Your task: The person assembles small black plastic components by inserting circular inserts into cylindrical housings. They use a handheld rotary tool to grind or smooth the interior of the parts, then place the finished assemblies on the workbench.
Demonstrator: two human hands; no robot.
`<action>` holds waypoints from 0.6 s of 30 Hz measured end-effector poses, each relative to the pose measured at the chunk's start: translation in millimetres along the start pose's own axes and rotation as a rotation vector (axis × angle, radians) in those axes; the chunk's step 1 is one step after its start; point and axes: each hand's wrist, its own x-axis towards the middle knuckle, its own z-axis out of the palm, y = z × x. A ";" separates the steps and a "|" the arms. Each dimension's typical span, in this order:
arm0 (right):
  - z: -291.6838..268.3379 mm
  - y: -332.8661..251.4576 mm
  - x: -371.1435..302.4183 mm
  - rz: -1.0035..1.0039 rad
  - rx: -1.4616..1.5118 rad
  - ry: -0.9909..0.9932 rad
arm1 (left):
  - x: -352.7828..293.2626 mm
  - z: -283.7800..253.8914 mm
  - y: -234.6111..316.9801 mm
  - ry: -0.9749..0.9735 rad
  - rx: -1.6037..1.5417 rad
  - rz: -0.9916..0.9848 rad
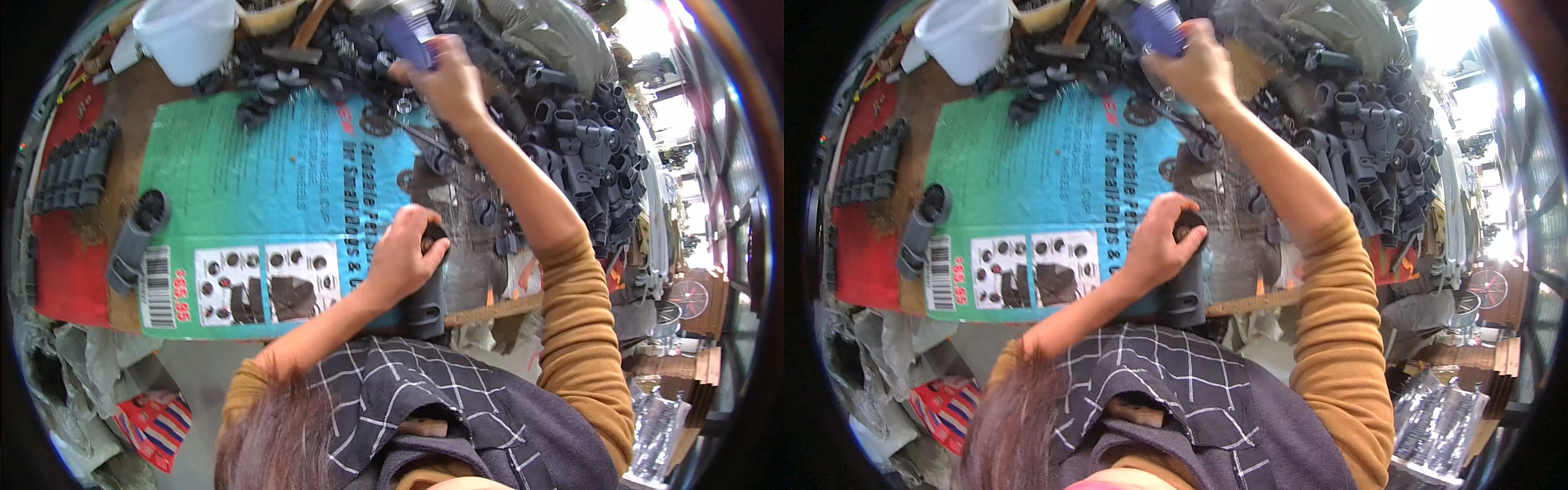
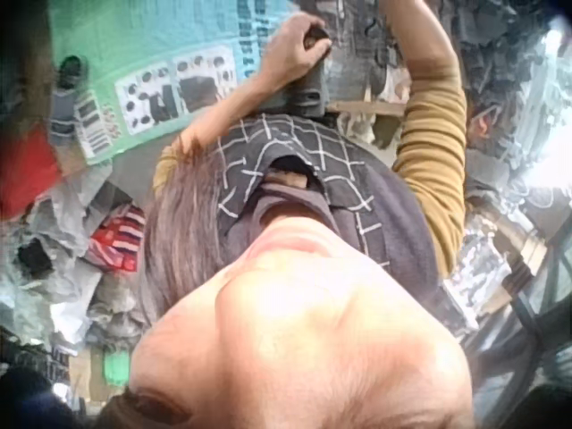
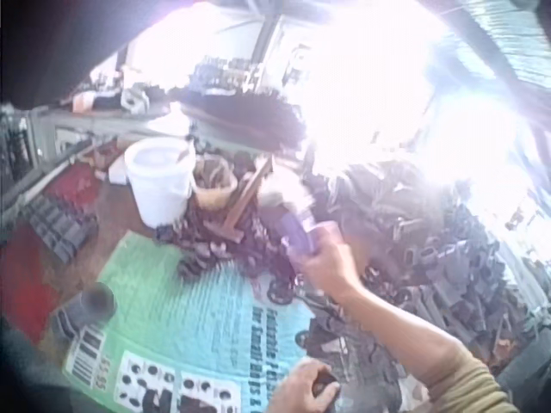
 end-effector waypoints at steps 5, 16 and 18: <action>66.8 14.5 17.5 -0.269 -0.357 -0.248 | -3.6 2.0 -2.6 0.009 -0.034 0.008; -66.2 14.9 -150.5 0.289 0.669 -0.423 | 101.5 -24.0 37.4 0.416 0.076 0.251; -83.2 41.9 -146.6 0.636 1.080 -0.394 | 109.8 -17.4 40.1 0.200 -0.079 0.104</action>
